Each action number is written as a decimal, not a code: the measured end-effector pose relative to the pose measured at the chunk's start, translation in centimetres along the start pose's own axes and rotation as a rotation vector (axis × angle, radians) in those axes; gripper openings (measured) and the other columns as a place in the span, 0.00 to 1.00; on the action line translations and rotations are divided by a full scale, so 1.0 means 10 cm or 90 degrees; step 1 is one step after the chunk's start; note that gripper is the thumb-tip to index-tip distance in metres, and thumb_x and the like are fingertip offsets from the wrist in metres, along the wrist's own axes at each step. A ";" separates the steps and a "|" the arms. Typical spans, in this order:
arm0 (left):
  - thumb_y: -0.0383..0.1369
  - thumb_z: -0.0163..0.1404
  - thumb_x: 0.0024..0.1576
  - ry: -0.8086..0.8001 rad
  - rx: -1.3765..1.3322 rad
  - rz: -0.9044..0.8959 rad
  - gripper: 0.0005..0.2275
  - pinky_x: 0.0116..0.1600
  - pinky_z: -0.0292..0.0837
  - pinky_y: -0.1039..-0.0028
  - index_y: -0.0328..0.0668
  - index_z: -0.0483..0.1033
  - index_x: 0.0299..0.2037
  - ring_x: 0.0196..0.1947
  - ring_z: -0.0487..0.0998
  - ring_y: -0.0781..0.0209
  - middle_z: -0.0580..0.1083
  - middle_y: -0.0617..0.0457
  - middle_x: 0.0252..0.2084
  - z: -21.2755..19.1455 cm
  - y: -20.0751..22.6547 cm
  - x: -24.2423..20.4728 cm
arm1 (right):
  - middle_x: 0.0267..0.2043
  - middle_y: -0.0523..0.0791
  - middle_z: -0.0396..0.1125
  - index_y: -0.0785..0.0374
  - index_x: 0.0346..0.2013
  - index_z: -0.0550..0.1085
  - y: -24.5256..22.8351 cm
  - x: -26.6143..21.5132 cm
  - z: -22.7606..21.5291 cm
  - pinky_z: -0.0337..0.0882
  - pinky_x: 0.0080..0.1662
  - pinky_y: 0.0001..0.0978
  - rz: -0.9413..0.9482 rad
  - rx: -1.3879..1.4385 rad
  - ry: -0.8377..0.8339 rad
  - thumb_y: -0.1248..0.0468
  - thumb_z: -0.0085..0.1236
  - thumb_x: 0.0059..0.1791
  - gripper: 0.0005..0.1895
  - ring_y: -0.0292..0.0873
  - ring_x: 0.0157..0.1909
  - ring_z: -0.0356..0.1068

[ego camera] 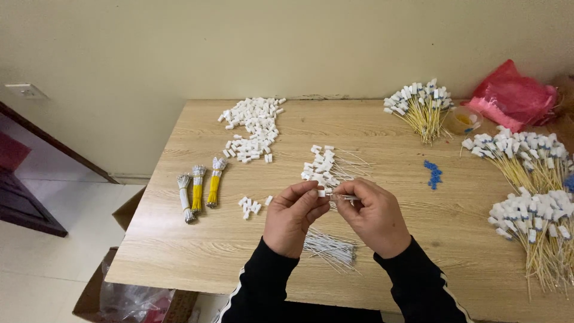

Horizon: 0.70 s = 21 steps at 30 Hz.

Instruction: The person repeatedly picks a white plastic cap and a metal wire, then presses the cap onto the wire to form a cotton swab. The finished swabs are placed on the table among other completed units. The person continues this assembly cycle throughout the clip.

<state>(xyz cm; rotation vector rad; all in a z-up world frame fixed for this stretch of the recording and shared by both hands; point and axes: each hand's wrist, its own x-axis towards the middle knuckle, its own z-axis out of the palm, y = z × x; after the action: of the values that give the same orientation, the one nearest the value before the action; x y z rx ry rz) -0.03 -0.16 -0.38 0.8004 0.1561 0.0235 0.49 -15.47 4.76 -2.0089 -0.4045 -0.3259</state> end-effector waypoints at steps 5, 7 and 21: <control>0.21 0.51 0.55 0.005 -0.010 -0.002 0.10 0.45 0.81 0.61 0.26 0.74 0.45 0.36 0.81 0.48 0.76 0.37 0.39 0.05 0.04 -0.02 | 0.22 0.46 0.67 0.59 0.29 0.78 -0.03 0.01 0.00 0.68 0.26 0.27 0.000 0.019 0.006 0.69 0.60 0.42 0.02 0.39 0.24 0.66; 0.21 0.51 0.55 0.004 -0.013 -0.005 0.09 0.44 0.82 0.62 0.26 0.75 0.45 0.35 0.81 0.48 0.76 0.38 0.39 0.06 0.03 -0.01 | 0.22 0.46 0.67 0.60 0.29 0.78 -0.03 0.02 0.01 0.67 0.26 0.27 -0.001 0.021 0.007 0.69 0.60 0.42 0.02 0.39 0.24 0.66; 0.30 0.55 0.55 -0.001 0.287 0.054 0.18 0.44 0.78 0.72 0.36 0.71 0.56 0.40 0.77 0.61 0.75 0.45 0.46 -0.55 -0.47 0.66 | 0.33 0.53 0.72 0.60 0.38 0.76 0.60 0.24 0.32 0.71 0.44 0.47 0.008 -0.117 -0.111 0.68 0.53 0.45 0.08 0.58 0.42 0.72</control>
<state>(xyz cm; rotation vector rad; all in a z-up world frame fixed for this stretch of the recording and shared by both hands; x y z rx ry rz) 5.48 1.01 -8.33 1.2561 0.1271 0.0704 5.37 -14.86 -0.49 -2.2278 -0.4853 -0.1853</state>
